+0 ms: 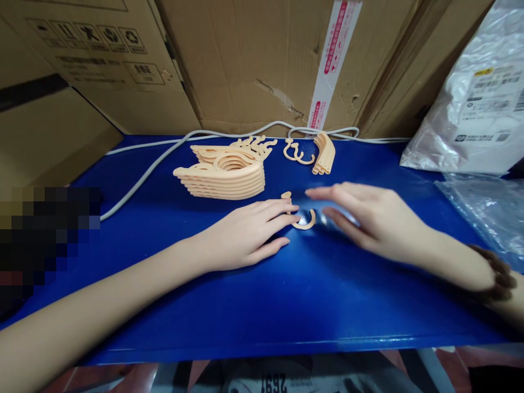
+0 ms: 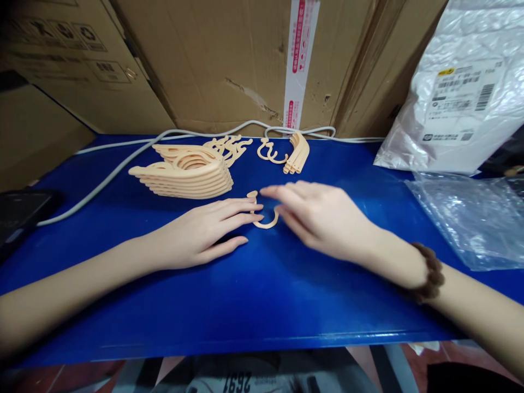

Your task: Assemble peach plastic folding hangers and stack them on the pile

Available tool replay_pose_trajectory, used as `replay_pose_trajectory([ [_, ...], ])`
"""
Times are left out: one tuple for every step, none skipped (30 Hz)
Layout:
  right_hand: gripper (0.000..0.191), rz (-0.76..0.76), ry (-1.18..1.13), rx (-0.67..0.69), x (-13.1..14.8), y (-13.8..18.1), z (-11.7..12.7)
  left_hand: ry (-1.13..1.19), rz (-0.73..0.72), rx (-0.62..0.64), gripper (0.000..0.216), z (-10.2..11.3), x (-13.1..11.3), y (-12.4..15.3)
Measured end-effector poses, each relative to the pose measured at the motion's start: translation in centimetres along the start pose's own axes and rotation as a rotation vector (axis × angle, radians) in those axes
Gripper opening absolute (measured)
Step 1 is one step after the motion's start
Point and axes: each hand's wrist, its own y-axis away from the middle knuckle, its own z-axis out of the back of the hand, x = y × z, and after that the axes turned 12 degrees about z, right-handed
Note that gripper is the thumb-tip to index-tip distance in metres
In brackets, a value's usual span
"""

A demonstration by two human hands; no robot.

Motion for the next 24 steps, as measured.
replay_pose_trajectory([
  [0.034, -0.058, 0.01, -0.039, -1.0, -0.2, 0.2, 0.007, -0.01, -0.004, 0.038, 0.0, 0.0, 0.0],
  [0.038, -0.136, 0.02, -0.076, -2.1, -0.5, 0.5, 0.017, -0.019, -0.008, 0.036, 0.0, 0.0, 0.0],
  [0.044, -0.214, 0.036, -0.102, -3.2, -0.9, 0.7, 0.027, -0.027, -0.012, 0.034, 0.0, -0.1, 0.0],
  [0.047, -0.294, 0.061, -0.103, -4.3, -1.3, 0.9, 0.036, -0.034, -0.016, 0.032, 0.0, -0.1, 0.0],
  [0.049, -0.367, 0.088, -0.113, -5.3, -1.7, 0.9, 0.045, -0.04, -0.019, 0.03, 0.0, -0.2, -0.1],
  [0.05, -0.428, 0.102, -0.085, -6.3, -2.2, 0.9, 0.049, -0.044, -0.021, 0.028, 0.0, -0.2, -0.1],
  [0.053, -0.491, 0.132, -0.069, -7.2, -2.6, 0.8, 0.05, -0.047, -0.024, 0.026, 0.0, -0.2, -0.1],
  [0.057, -0.559, 0.176, -0.048, -8.0, -3.1, 0.7, 0.048, -0.051, -0.026, 0.024, 0.1, -0.3, -0.1],
  [0.064, -0.654, 0.227, -0.034, -8.7, -3.5, 0.4, 0.046, -0.057, -0.028, 0.021, 0.1, -0.3, -0.1],
  [0.072, -0.723, 0.245, -0.012, -9.4, -3.8, 0.1, 0.045, -0.06, -0.028, 0.02, 0.2, -0.3, -0.1],
  [0.079, -0.783, 0.238, 0.013, -10.0, -4.2, -0.2, 0.045, -0.066, -0.03, 0.019, 0.3, -0.4, 0.0],
  [0.084, -0.823, 0.22, 0.034, -10.5, -4.4, -0.6, 0.047, -0.07, -0.032, 0.019, 0.3, -0.4, 0.0],
  [0.086, -0.843, 0.206, 0.044, -10.9, -4.6, -0.9, 0.051, -0.074, -0.034, 0.02, 0.4, -0.4, 0.0],
  [0.086, -0.859, 0.188, 0.05, -11.2, -4.8, -1.2, 0.057, -0.077, -0.035, 0.023, 0.4, -0.4, 0.0],
  [0.086, -0.872, 0.172, 0.048, -11.5, -4.9, -1.4, 0.062, -0.081, -0.037, 0.027, 0.5, -0.4, 0.0],
  [0.084, -0.878, 0.16, 0.041, -11.7, -5.0, -1.7, 0.065, -0.084, -0.041, 0.029, 0.5, -0.4, 0.0],
  [0.083, -0.882, 0.149, 0.034, -11.8, -5.0, -1.9, 0.068, -0.088, -0.045, 0.031, 0.5, -0.4, 0.0],
  [0.081, -0.883, 0.141, 0.027, -11.8, -5.0, -2.1, 0.07, -0.09, -0.048, 0.031, 0.5, -0.4, 0.0],
  [0.08, -0.88, 0.136, 0.023, -11.8, -5.0, -2.3, 0.07, -0.092, -0.051, 0.03, 0.5, -0.4, 0.0],
  [0.077, -0.878, 0.133, 0.021, -11.8, -5.0, -2.4, 0.07, -0.092, -0.051, 0.03, 0.5, -0.4, 0.0],
  [0.073, -0.876, 0.131, 0.018, -11.7, -5.0, -2.5, 0.069, -0.091, -0.048, 0.029, 0.5, -0.4, 0.0],
  [0.068, -0.875, 0.126, 0.012, -11.6, -5.0, -2.6, 0.069, -0.088, -0.044, 0.028, 0.5, -0.4, -0.1],
  [0.061, -0.875, 0.118, 0.003, -11.6, -5.0, -2.7, 0.069, -0.086, -0.04, 0.027, 0.5, -0.4, -0.1],
  [0.055, -0.872, 0.109, -0.01, -11.5, -5.0, -2.7, 0.069, -0.084, -0.037, 0.026, 0.5, -0.4, -0.1],
])
